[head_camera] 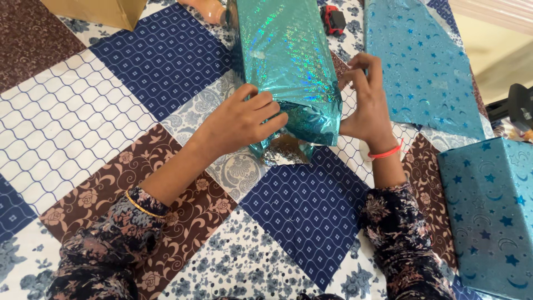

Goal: The person wraps a rectangular box with teal glittery wrapping paper on a patterned tablecloth. They fold the paper edges, smooth the surface, and secure the folds with clear adhesive tape. The box is rotated to wrap and tape multiple sides.

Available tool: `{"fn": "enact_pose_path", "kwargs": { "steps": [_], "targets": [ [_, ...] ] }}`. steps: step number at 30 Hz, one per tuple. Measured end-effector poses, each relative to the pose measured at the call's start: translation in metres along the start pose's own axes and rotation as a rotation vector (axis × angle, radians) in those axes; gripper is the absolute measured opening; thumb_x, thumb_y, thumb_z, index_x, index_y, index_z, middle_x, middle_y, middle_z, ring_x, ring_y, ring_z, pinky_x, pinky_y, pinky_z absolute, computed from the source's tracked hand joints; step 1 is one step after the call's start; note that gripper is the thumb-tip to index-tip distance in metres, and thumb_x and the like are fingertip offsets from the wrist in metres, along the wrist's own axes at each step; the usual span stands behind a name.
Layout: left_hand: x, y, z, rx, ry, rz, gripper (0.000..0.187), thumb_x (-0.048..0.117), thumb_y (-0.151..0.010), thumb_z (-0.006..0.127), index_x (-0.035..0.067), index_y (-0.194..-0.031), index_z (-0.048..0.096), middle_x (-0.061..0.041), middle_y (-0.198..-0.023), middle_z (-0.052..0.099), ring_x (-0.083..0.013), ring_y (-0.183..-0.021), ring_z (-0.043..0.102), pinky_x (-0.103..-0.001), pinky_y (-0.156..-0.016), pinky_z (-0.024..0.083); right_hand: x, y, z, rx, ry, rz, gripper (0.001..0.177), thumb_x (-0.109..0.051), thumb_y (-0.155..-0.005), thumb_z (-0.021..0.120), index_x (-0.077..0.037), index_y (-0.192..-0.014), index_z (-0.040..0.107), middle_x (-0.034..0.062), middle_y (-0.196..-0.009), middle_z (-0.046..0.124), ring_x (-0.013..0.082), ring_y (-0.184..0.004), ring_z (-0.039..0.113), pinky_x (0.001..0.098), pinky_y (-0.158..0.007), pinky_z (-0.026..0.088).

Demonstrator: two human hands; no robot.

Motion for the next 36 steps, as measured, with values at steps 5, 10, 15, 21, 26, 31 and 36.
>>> {"fn": "enact_pose_path", "kwargs": {
  "steps": [5, 10, 15, 21, 26, 31, 36],
  "targets": [
    [-0.001, 0.0, 0.0, -0.015, -0.015, 0.008, 0.03, 0.013, -0.092, 0.065, 0.013, -0.122, 0.069, 0.002, -0.097, 0.06, -0.0157, -0.103, 0.059, -0.034, -0.091, 0.047, -0.01, 0.0, 0.009, 0.029, 0.002, -0.009, 0.053, -0.023, -0.078, 0.094, -0.003, -0.113, 0.06, 0.0199, -0.146, 0.039, 0.0366, -0.131, 0.052, 0.0436, -0.104, 0.051],
    [0.0, 0.0, -0.002, -0.004, -0.002, 0.012, 0.031, 0.014, -0.091, 0.065, 0.014, -0.123, 0.07, 0.002, -0.097, 0.061, -0.0156, -0.103, 0.059, -0.034, -0.091, 0.047, -0.01, 0.011, 0.018, 0.054, 0.114, -0.057, 0.054, -0.025, -0.07, 0.096, -0.006, -0.109, 0.064, 0.0203, -0.144, 0.042, 0.04, -0.13, 0.048, 0.0459, -0.105, 0.045],
    [0.001, -0.001, -0.002, -0.021, 0.003, 0.04, 0.019, 0.015, -0.092, 0.066, 0.013, -0.11, 0.07, 0.003, -0.09, 0.059, -0.0155, -0.099, 0.059, -0.032, -0.086, 0.047, -0.005, 0.027, 0.024, 0.143, 0.195, -0.158, 0.054, -0.023, -0.068, 0.094, -0.003, -0.107, 0.064, 0.0205, -0.132, 0.048, 0.0392, -0.119, 0.05, 0.0503, -0.102, 0.044],
    [-0.001, 0.013, 0.005, 0.03, -0.033, 0.212, 0.017, 0.014, -0.082, 0.067, 0.009, -0.098, 0.068, 0.002, -0.093, 0.064, -0.0155, -0.096, 0.062, -0.03, -0.09, 0.051, 0.0, 0.045, 0.028, -0.043, 0.266, -0.607, 0.025, -0.003, -0.074, 0.077, -0.001, -0.097, 0.066, 0.0155, -0.107, 0.065, 0.0314, -0.091, 0.065, 0.0416, -0.073, 0.054],
    [0.002, 0.028, 0.012, 0.1, -0.04, 0.297, 0.012, 0.013, -0.08, 0.069, 0.004, -0.087, 0.071, -0.004, -0.096, 0.069, -0.0197, -0.102, 0.065, -0.033, -0.094, 0.054, -0.006, 0.051, 0.03, -0.144, 0.284, -0.664, 0.02, -0.006, -0.079, 0.076, -0.001, -0.096, 0.067, 0.0165, -0.105, 0.066, 0.0266, -0.082, 0.065, 0.0362, -0.065, 0.055],
    [0.001, 0.039, 0.017, 0.111, -0.052, 0.326, 0.013, 0.012, -0.077, 0.068, 0.002, -0.085, 0.074, -0.006, -0.1, 0.072, -0.0203, -0.105, 0.066, -0.033, -0.098, 0.054, -0.007, 0.051, 0.029, -0.157, 0.292, -0.669, 0.024, -0.005, -0.08, 0.074, 0.003, -0.103, 0.068, 0.0183, -0.107, 0.066, 0.0278, -0.088, 0.068, 0.0371, -0.072, 0.059],
    [0.002, 0.042, 0.02, 0.082, -0.055, 0.343, 0.015, 0.012, -0.076, 0.068, 0.002, -0.085, 0.074, -0.007, -0.099, 0.072, -0.0209, -0.105, 0.065, -0.032, -0.098, 0.054, -0.008, 0.052, 0.03, -0.156, 0.332, -0.668, 0.023, -0.003, -0.084, 0.075, 0.004, -0.106, 0.069, 0.0173, -0.107, 0.066, 0.0257, -0.087, 0.068, 0.0349, -0.071, 0.058]
  ]
}}
Point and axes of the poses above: each hand's wrist, its own y-axis away from the middle knuckle, its own z-axis out of the palm, x = y × z, the point moved 3 cm from there along -y, towards the middle knuckle
